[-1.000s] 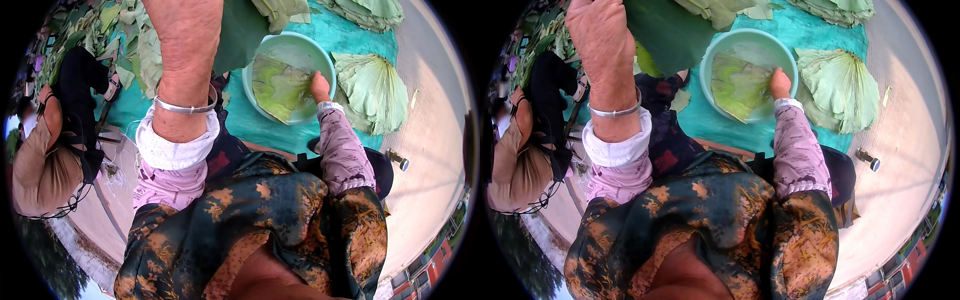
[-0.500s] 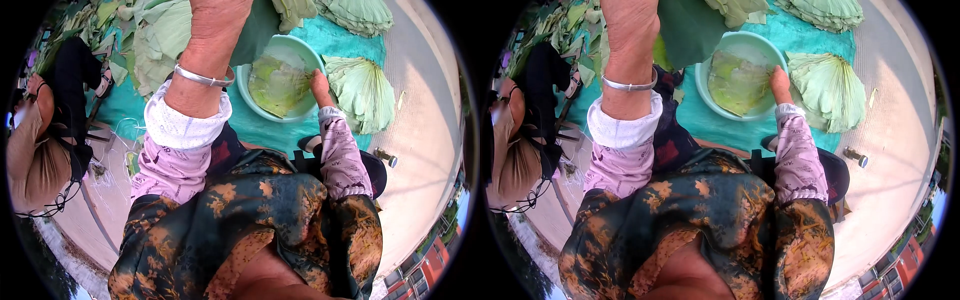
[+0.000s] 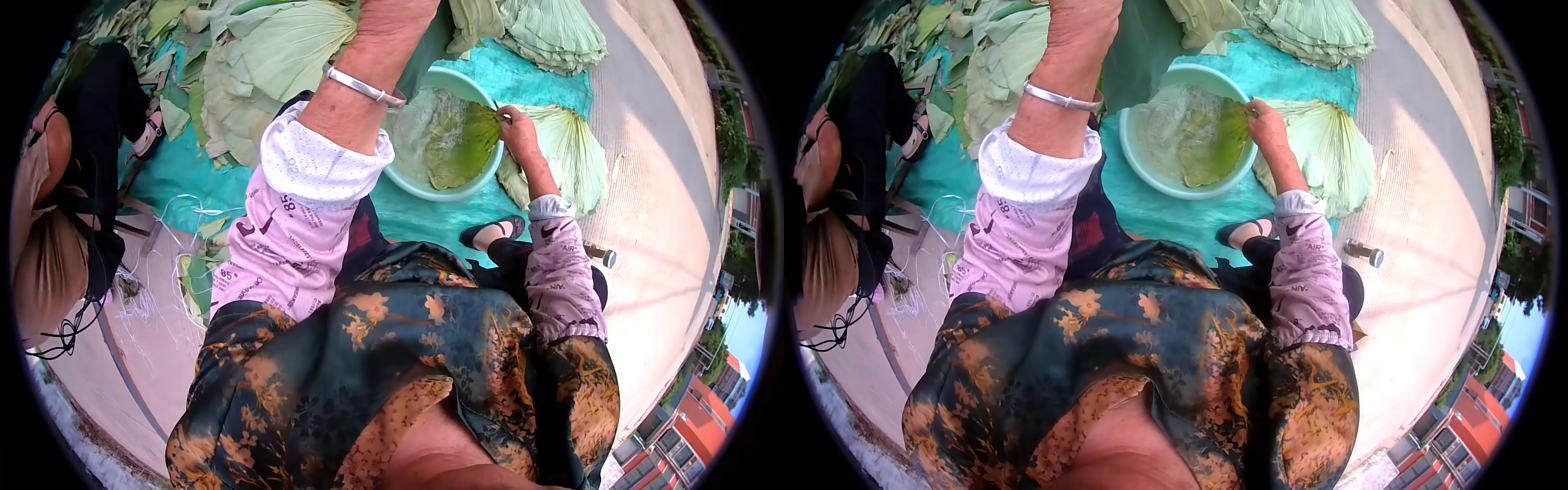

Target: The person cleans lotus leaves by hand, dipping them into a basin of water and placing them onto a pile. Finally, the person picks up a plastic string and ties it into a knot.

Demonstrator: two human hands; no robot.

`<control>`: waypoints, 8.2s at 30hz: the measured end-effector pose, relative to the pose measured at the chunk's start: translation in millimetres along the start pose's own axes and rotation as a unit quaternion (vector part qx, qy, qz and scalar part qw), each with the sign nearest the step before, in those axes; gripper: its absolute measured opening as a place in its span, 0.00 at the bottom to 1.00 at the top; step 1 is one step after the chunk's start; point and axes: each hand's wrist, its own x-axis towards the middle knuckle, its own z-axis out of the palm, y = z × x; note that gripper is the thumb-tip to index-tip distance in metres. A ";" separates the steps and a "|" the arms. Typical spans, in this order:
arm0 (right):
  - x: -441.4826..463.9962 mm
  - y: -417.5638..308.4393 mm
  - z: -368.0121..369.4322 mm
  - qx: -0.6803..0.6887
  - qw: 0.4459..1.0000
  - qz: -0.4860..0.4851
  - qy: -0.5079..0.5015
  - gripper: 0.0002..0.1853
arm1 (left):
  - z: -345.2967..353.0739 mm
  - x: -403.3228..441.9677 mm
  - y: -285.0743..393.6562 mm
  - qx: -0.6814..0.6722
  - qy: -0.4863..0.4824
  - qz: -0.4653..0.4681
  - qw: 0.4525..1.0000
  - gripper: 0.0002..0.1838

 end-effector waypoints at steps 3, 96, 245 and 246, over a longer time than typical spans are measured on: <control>-2.9 -11.9 -12.8 0.019 0.999 -0.034 0.008 0.12 | 0.6 -1.4 -1.3 0.010 0.001 0.010 1.000 0.11; -17.6 130.9 -119.6 -0.188 0.937 0.128 0.267 0.27 | -8.0 -64.4 130.3 0.171 -0.014 -0.029 0.985 0.19; 3.9 -162.7 -160.0 0.313 0.928 -0.202 -0.004 0.11 | 46.3 -38.0 -20.7 -0.084 -0.362 -0.451 0.811 0.18; 4.5 -161.0 -159.4 0.323 0.923 -0.210 -0.010 0.11 | 45.9 -38.2 -20.6 -0.089 -0.360 -0.453 0.811 0.18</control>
